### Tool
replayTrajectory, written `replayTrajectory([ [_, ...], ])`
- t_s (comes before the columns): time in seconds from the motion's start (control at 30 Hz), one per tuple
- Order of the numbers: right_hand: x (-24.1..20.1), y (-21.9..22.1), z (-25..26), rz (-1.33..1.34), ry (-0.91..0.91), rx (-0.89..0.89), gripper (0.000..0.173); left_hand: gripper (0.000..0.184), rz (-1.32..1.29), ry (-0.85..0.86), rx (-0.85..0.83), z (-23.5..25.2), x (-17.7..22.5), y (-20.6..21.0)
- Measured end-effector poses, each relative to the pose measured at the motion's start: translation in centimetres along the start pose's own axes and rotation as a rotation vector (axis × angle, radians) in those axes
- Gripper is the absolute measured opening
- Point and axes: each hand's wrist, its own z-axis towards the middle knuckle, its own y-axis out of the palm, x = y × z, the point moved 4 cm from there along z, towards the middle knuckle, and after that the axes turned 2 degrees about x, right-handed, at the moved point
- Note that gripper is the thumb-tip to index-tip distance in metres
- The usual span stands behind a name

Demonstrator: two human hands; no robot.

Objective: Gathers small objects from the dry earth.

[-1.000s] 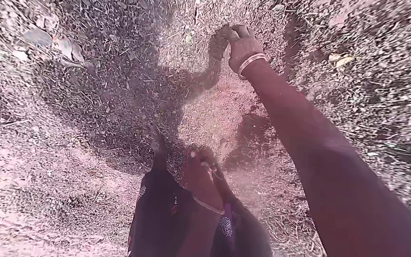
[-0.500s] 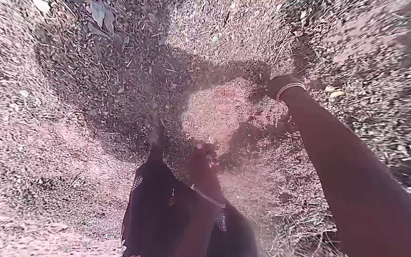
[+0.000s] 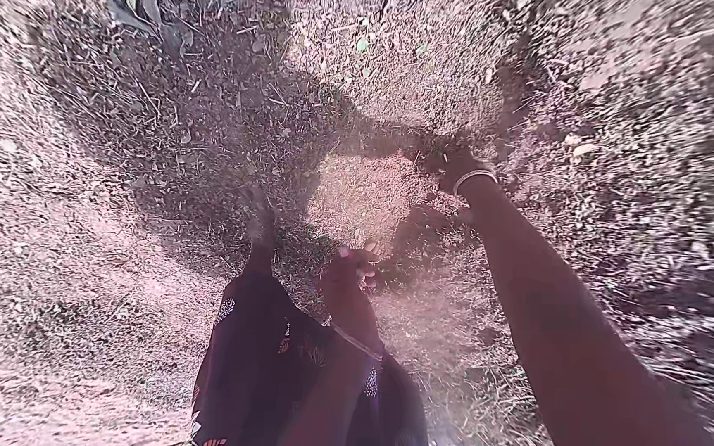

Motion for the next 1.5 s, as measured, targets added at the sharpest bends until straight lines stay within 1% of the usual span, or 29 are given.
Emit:
replayTrajectory([
  [0.03, -0.9, -0.5, -0.7, -0.030, -0.043, -0.106, 0.036, 0.046, 0.009, 0.009, -0.006, 0.0, -0.1, -0.1],
  [0.07, -1.8, -1.6, -1.5, -0.072, -0.059, -0.159, 0.032, 0.046, 0.024, 0.016, -0.009, 0.0, -0.2, -0.2],
  [0.1, -2.1, -3.0, -1.5, -0.061, -0.044, -0.092, 0.029, 0.047, 0.033, 0.017, -0.010, 0.0, -0.4, -0.5],
  [0.13, -1.9, -4.8, -1.0, 0.008, -0.021, 0.063, 0.029, 0.048, 0.032, 0.020, -0.009, 0.1, -0.6, -0.7],
  [0.17, -1.3, -6.7, -0.1, 0.091, -0.019, 0.248, 0.035, 0.048, 0.027, 0.022, -0.010, 0.2, -0.9, -0.9],
  [0.23, -0.4, -9.9, 2.0, 0.186, 0.004, 0.457, 0.067, 0.048, 0.029, 0.007, -0.013, 0.1, -1.7, -1.5],
  [0.27, 0.2, -10.7, 2.9, 0.190, 0.043, 0.464, 0.082, 0.048, 0.042, -0.006, -0.011, 0.0, -2.0, -1.7],
  [0.33, 0.9, -10.5, 4.0, 0.215, 0.058, 0.410, 0.091, 0.047, 0.076, -0.021, -0.004, -0.1, -2.3, -1.7],
  [0.4, 0.9, -8.3, 4.4, 0.206, -0.001, 0.279, 0.082, 0.045, 0.099, -0.021, 0.025, -0.2, -2.2, -1.8],
  [0.47, 0.4, -7.2, 3.3, 0.125, -0.092, 0.113, 0.051, 0.045, 0.086, -0.016, 0.018, -0.1, -2.0, -1.5],
  [0.53, -0.7, -6.7, 1.6, -0.007, -0.152, -0.067, 0.038, 0.046, 0.078, -0.019, 0.016, -0.1, -1.8, -1.5],
  [0.57, -0.9, -7.1, 0.7, -0.049, -0.174, -0.041, 0.035, 0.045, 0.089, -0.031, 0.029, -0.2, -1.7, -1.4],
  [0.6, -0.3, -7.8, 0.5, -0.030, -0.179, 0.071, 0.035, 0.044, 0.100, -0.044, 0.043, -0.4, -1.6, -1.1],
  [0.63, 0.6, -8.6, 0.5, 0.054, -0.148, 0.211, 0.041, 0.043, 0.102, -0.045, 0.048, -0.4, -1.6, -0.9],
  [0.7, 1.7, -9.6, 1.2, 0.173, -0.070, 0.400, 0.070, 0.047, 0.080, -0.020, 0.010, -0.3, -2.1, -1.3],
  [0.77, 1.8, -8.8, 2.5, 0.217, 0.009, 0.388, 0.092, 0.048, 0.073, 0.007, -0.029, -0.2, -2.6, -1.7],
  [0.83, 1.9, -6.7, 3.7, 0.250, 0.020, 0.324, 0.097, 0.049, 0.084, 0.002, -0.030, -0.1, -2.7, -1.6],
  [0.9, 1.2, -5.5, 3.4, 0.223, -0.048, 0.226, 0.076, 0.048, 0.089, -0.001, -0.023, -0.1, -2.4, -1.4],
  [0.97, 0.8, -5.7, 2.3, 0.200, -0.142, 0.074, 0.047, 0.047, 0.083, 0.003, -0.025, -0.2, -2.1, -1.1],
  [1.0, 0.8, -6.0, 1.8, 0.209, -0.175, 0.013, 0.039, 0.047, 0.079, 0.006, -0.026, -0.2, -2.0, -1.0],
  [1.03, 1.0, -6.6, 1.5, 0.244, -0.180, 0.022, 0.034, 0.047, 0.074, 0.005, -0.027, -0.3, -1.9, -0.9],
  [1.07, 1.3, -7.5, 1.1, 0.280, -0.154, 0.118, 0.035, 0.048, 0.069, 0.002, -0.031, -0.3, -1.8, -0.8],
  [1.13, 2.2, -9.6, 1.8, 0.359, -0.077, 0.366, 0.048, 0.047, 0.062, -0.004, -0.029, -0.3, -1.8, -0.7],
  [1.17, 2.3, -10.1, 2.6, 0.399, -0.025, 0.431, 0.058, 0.047, 0.066, -0.007, -0.030, -0.2, -1.8, -0.7],
  [1.27, 0.2, -9.0, 6.0, 0.531, 0.090, 0.457, 0.099, 0.048, 0.090, -0.006, -0.043, -0.2, -2.0, -1.1],
  [1.3, -0.9, -8.1, 6.7, 0.556, 0.094, 0.464, 0.105, 0.047, 0.099, -0.006, -0.051, -0.2, -2.1, -1.0],
  [1.37, -2.7, -6.2, 6.1, 0.545, 0.024, 0.432, 0.097, 0.048, 0.097, -0.010, -0.050, -0.2, -2.0, -1.0],
  [1.4, -3.5, -5.4, 5.2, 0.532, -0.058, 0.382, 0.087, 0.049, 0.094, -0.008, -0.049, -0.2, -2.0, -1.0],
  [1.5, -4.8, -4.3, 2.0, 0.461, -0.355, 0.268, 0.044, 0.048, 0.084, 0.001, -0.059, -0.2, -1.9, -0.6],
])
